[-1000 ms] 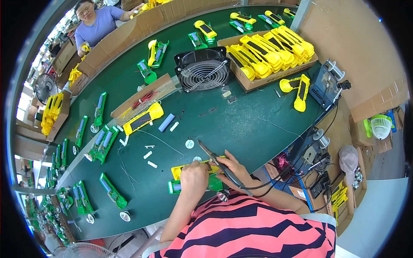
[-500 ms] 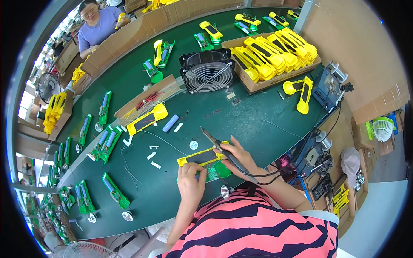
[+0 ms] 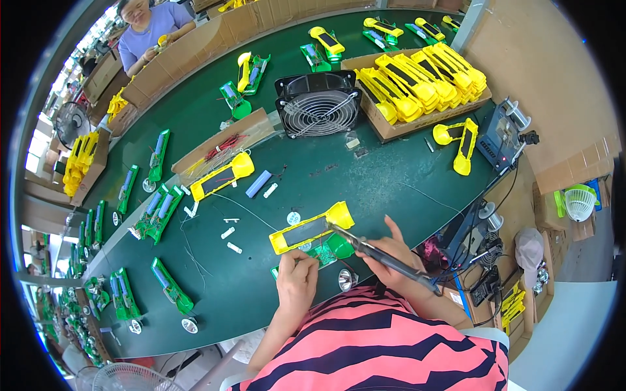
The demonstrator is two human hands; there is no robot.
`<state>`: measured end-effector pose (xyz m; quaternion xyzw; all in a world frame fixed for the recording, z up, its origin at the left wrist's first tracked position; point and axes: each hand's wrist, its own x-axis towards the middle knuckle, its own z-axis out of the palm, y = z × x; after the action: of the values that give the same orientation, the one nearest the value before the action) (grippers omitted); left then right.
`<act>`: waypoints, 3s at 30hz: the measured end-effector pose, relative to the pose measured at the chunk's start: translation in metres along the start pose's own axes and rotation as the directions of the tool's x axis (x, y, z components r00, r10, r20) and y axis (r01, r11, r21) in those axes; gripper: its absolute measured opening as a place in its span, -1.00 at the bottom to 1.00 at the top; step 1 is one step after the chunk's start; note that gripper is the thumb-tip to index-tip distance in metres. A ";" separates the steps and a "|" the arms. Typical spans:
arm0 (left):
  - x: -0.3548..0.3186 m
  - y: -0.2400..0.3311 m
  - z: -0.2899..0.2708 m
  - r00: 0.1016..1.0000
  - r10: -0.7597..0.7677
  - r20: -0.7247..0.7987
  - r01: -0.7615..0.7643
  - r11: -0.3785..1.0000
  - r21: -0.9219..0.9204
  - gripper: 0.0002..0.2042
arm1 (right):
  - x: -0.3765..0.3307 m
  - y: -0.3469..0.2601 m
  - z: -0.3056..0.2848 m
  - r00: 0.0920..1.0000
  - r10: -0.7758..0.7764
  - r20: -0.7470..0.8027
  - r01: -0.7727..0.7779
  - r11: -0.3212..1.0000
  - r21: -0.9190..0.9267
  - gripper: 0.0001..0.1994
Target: Soldering internal wiring and components to assemble portable handheld lights on a factory production line.
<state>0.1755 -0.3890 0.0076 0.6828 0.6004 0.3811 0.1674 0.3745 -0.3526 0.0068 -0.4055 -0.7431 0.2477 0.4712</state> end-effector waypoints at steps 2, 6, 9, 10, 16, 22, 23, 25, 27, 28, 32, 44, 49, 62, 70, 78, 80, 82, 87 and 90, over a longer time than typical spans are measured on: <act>0.001 0.004 0.001 0.998 -0.050 -0.026 0.049 0.999 -0.024 -0.87 | -0.008 -0.006 -0.007 0.999 0.027 0.018 -0.027 0.999 0.024 -0.87; 0.004 0.004 0.008 0.996 -0.073 -0.053 0.071 0.996 -0.045 -0.86 | -0.029 0.002 0.005 0.974 0.141 -0.178 -0.083 0.951 0.299 -0.83; 0.003 0.002 0.012 0.996 -0.033 -0.082 0.032 0.999 -0.013 -0.86 | -0.033 0.001 0.008 0.966 0.218 -0.143 -0.163 0.933 0.320 -0.83; 0.003 0.002 0.012 0.996 -0.042 -0.082 0.041 0.999 -0.016 -0.86 | -0.034 0.001 0.009 0.965 0.218 -0.143 -0.163 0.933 0.320 -0.83; 0.005 0.002 0.014 0.995 -0.029 -0.092 0.027 1.000 -0.013 -0.85 | -0.038 0.004 0.013 0.959 0.260 -0.113 -0.207 0.915 0.347 -0.84; 0.006 0.002 0.015 0.996 -0.026 -0.088 0.026 1.000 -0.005 -0.85 | -0.039 0.005 0.015 0.964 0.248 -0.092 -0.205 0.921 0.331 -0.83; 0.005 0.002 0.015 0.996 -0.032 -0.088 0.032 0.999 0.002 -0.85 | -0.039 0.005 0.015 0.966 0.239 -0.100 -0.193 0.922 0.334 -0.83; 0.005 0.002 0.015 0.996 -0.036 -0.088 0.037 0.999 0.009 -0.86 | -0.039 0.005 0.016 0.968 0.229 -0.107 -0.181 0.923 0.338 -0.83; 0.006 0.002 0.015 0.995 -0.039 -0.087 0.040 0.999 0.014 -0.86 | -0.039 0.006 0.015 0.960 0.259 -0.103 -0.209 0.912 0.353 -0.83; 0.007 0.002 0.014 0.997 -0.031 -0.077 0.032 0.999 0.013 -0.86 | -0.039 0.006 0.015 0.960 0.259 -0.103 -0.208 0.912 0.353 -0.83; 0.008 0.002 0.013 0.998 -0.024 -0.061 0.025 1.000 0.006 -0.86 | -0.036 0.006 0.011 0.974 0.211 -0.085 -0.172 0.928 0.330 -0.84; 0.012 0.001 0.010 0.999 -0.040 0.036 0.039 0.998 0.043 -0.84 | -0.029 0.003 0.003 0.954 0.223 -0.199 -0.137 0.917 0.373 -0.84; 0.010 0.004 -0.001 0.995 -0.074 -0.072 0.063 0.987 -0.150 -0.80 | -0.034 0.003 0.003 0.957 0.225 -0.184 -0.147 0.921 0.361 -0.84; -0.019 -0.017 -0.032 0.845 0.491 0.211 -0.534 0.786 0.312 -0.70 | -0.028 0.003 0.003 0.974 0.169 -0.147 -0.113 0.938 0.328 -0.83; 0.002 -0.001 0.005 0.989 0.132 -0.071 -0.132 0.991 0.009 -0.79 | -0.030 0.002 0.001 0.972 0.176 -0.153 -0.118 0.937 0.330 -0.82; 0.003 0.001 0.004 0.998 0.059 -0.038 -0.061 0.997 -0.050 -0.83 | -0.030 0.002 0.002 0.973 0.186 -0.135 -0.132 0.933 0.334 -0.86; 0.004 0.001 0.005 0.999 -0.003 -0.043 0.001 0.999 -0.052 -0.85 | -0.030 0.002 0.003 0.974 0.188 -0.129 -0.136 0.933 0.334 -0.86; 0.005 0.002 0.005 0.999 -0.014 -0.033 0.012 0.999 -0.041 -0.85 | -0.030 0.002 0.003 0.978 0.168 -0.124 -0.124 0.945 0.301 -0.85; 0.008 0.004 0.006 0.999 -0.053 -0.014 0.052 0.998 -0.029 -0.87 | -0.029 0.001 0.004 0.983 0.153 -0.101 -0.116 0.946 0.301 -0.85; 0.009 0.004 0.006 0.999 -0.044 -0.007 0.044 0.999 0.004 -0.87 | -0.032 0.002 0.007 0.981 0.172 -0.093 -0.134 0.938 0.320 -0.84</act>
<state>0.1831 -0.3796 0.0094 0.6685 0.6165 0.3785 0.1724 0.3765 -0.3783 -0.0134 -0.3964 -0.6311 0.3733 0.5524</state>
